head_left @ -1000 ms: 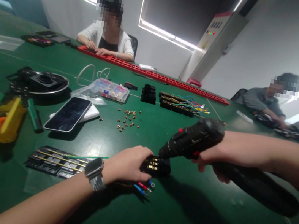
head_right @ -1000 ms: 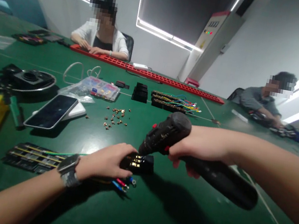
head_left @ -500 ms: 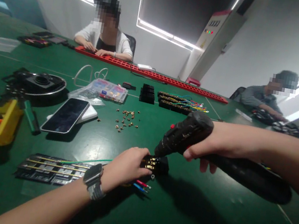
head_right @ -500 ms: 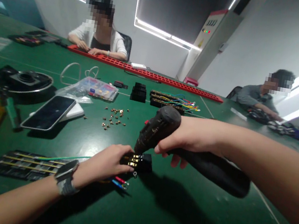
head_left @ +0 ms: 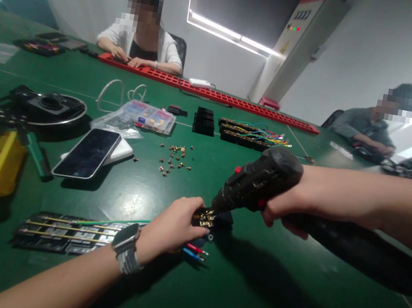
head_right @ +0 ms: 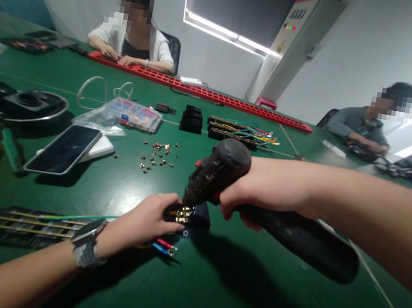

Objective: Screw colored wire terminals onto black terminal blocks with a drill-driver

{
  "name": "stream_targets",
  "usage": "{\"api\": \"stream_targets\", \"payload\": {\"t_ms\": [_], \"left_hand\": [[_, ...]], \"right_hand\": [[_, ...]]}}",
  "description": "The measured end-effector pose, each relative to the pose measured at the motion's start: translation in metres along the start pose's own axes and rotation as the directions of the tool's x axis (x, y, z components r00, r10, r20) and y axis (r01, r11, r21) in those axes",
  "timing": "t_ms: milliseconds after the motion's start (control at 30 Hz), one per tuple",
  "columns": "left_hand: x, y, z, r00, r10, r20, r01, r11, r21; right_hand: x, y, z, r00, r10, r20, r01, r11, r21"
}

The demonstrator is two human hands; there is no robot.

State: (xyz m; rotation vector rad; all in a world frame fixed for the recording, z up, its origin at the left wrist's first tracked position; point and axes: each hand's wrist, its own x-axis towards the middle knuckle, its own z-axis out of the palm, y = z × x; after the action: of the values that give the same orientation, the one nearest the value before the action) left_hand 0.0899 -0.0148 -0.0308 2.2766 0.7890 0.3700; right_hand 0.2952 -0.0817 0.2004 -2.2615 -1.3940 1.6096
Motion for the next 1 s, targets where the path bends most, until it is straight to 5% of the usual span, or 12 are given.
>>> {"api": "stream_targets", "payload": {"t_ms": [733, 1000], "left_hand": [[-0.002, 0.000, 0.002, 1.000, -0.022, -0.009, 0.022, 0.999, -0.031], [-0.001, 0.000, 0.002, 1.000, 0.009, -0.028, -0.011, 0.998, -0.057]], "right_hand": [[-0.004, -0.001, 0.004, 0.998, 0.056, -0.041, -0.055, 0.998, 0.028], [0.000, -0.022, 0.009, 0.999, -0.049, 0.023, 0.053, 0.982, -0.183]]}}
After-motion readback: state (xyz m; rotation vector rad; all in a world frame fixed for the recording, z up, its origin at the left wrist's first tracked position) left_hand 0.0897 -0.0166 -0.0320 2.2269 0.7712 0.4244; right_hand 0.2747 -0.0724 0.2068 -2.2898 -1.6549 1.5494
